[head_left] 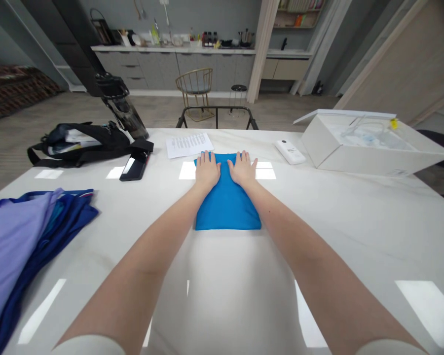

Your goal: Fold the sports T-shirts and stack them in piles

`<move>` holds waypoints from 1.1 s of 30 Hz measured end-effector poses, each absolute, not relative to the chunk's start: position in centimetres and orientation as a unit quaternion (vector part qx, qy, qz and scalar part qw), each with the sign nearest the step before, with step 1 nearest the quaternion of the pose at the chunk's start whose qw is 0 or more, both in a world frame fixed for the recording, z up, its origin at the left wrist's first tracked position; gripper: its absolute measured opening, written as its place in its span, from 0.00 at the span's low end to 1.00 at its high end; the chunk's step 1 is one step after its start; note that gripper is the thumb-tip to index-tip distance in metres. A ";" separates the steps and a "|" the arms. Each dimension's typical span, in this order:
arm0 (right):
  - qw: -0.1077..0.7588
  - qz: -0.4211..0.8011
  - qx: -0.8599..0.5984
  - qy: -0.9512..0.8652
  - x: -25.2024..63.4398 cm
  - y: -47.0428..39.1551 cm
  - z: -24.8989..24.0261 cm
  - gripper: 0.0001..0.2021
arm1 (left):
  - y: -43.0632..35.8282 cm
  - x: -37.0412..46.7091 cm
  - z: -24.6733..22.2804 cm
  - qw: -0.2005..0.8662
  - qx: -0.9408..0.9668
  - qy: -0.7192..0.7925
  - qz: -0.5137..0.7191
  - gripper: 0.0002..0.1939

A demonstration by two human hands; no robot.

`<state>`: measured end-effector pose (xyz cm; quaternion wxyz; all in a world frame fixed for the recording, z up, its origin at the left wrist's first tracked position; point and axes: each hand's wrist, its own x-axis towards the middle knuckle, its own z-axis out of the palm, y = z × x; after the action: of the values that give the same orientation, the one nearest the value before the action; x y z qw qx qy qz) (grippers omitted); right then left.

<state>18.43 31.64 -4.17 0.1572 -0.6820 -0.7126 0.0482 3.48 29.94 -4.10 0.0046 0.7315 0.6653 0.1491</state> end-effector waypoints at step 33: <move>0.104 0.078 -0.578 -0.805 21.3 12.4 -4.3 0.28 | 10.6 0.8 -3.9 0.067 0.806 0.583 0.074 0.34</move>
<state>21.29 12.43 -4.26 0.1042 -0.5781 -0.8055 0.0782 0.76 10.57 -3.87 0.0672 0.8061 0.5832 0.0743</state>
